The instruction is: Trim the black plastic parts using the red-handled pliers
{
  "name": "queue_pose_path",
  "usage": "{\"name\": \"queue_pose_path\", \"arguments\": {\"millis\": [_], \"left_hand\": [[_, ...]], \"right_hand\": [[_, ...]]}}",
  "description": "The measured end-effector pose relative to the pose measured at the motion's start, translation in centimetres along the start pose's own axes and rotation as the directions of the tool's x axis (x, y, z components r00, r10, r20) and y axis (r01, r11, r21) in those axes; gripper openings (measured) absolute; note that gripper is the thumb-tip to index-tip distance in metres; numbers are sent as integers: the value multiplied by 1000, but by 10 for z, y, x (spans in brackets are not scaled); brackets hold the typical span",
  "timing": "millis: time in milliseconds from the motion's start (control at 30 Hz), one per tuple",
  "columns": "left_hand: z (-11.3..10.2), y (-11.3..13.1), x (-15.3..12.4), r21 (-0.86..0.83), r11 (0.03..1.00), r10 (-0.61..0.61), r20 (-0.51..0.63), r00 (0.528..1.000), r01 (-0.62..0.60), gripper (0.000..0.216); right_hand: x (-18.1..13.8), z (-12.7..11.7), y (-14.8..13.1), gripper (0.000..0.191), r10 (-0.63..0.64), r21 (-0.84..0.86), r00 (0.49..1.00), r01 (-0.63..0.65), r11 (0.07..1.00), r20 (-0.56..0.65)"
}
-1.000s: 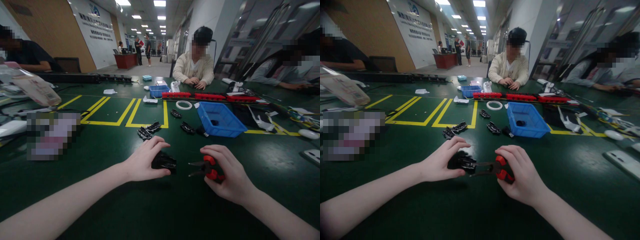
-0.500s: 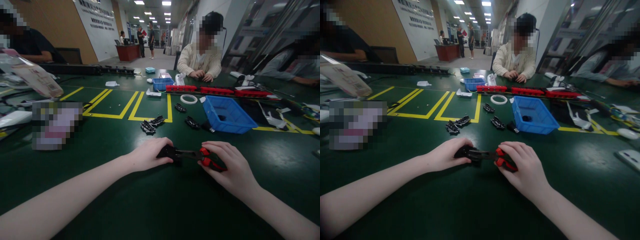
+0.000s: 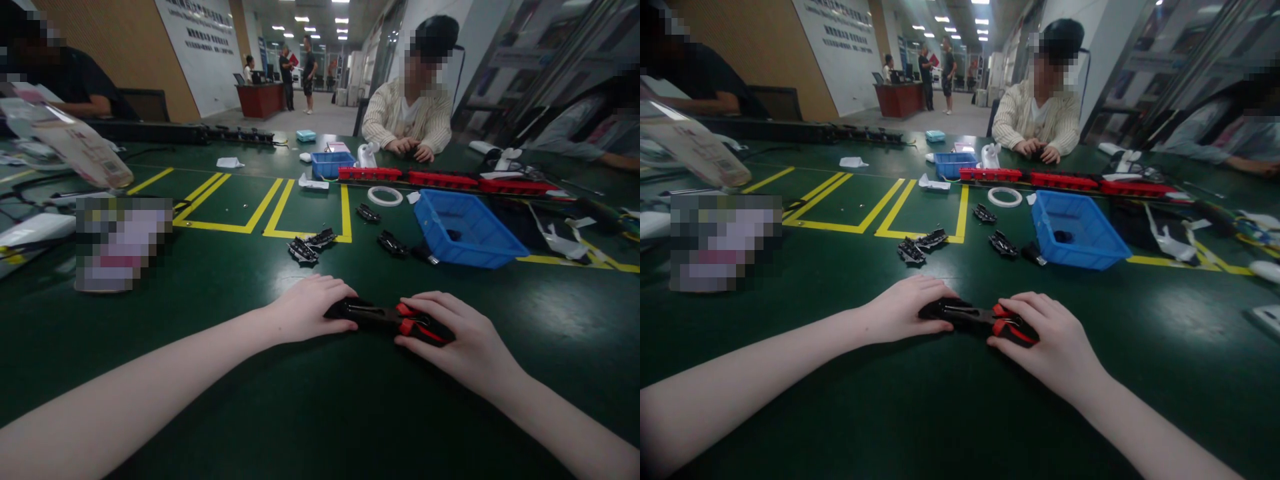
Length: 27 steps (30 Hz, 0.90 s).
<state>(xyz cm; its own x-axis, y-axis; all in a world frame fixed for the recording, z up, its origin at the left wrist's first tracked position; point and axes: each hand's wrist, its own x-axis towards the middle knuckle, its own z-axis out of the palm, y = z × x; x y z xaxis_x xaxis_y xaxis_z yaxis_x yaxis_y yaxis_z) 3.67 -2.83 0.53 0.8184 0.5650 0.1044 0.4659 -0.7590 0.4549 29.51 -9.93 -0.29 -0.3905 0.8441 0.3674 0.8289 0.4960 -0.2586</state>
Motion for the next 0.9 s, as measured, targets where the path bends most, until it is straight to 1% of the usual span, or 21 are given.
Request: {"name": "queue_pose_path", "arguments": {"millis": [500, 733, 833, 900], "left_hand": [[0, -1, 1, 22, 999, 27, 1, 1000, -27, 33], [1, -2, 1, 42, 998, 45, -7, 999, -45, 33], [1, -2, 1, 70, 996, 48, -9, 999, -47, 33], [1, -2, 1, 105, 993, 61, -6, 998, -60, 34]], "right_hand": [[2, 2, -3, 39, -33, -4, 999, 33, 999, -19], [3, -1, -6, 37, -41, 12, 999, 41, 999, -5], [3, -1, -7, 35, -48, 30, 999, 48, 998, -1], [2, 0, -7, 36, -79, 24, 997, 79, 997, -3]]}}
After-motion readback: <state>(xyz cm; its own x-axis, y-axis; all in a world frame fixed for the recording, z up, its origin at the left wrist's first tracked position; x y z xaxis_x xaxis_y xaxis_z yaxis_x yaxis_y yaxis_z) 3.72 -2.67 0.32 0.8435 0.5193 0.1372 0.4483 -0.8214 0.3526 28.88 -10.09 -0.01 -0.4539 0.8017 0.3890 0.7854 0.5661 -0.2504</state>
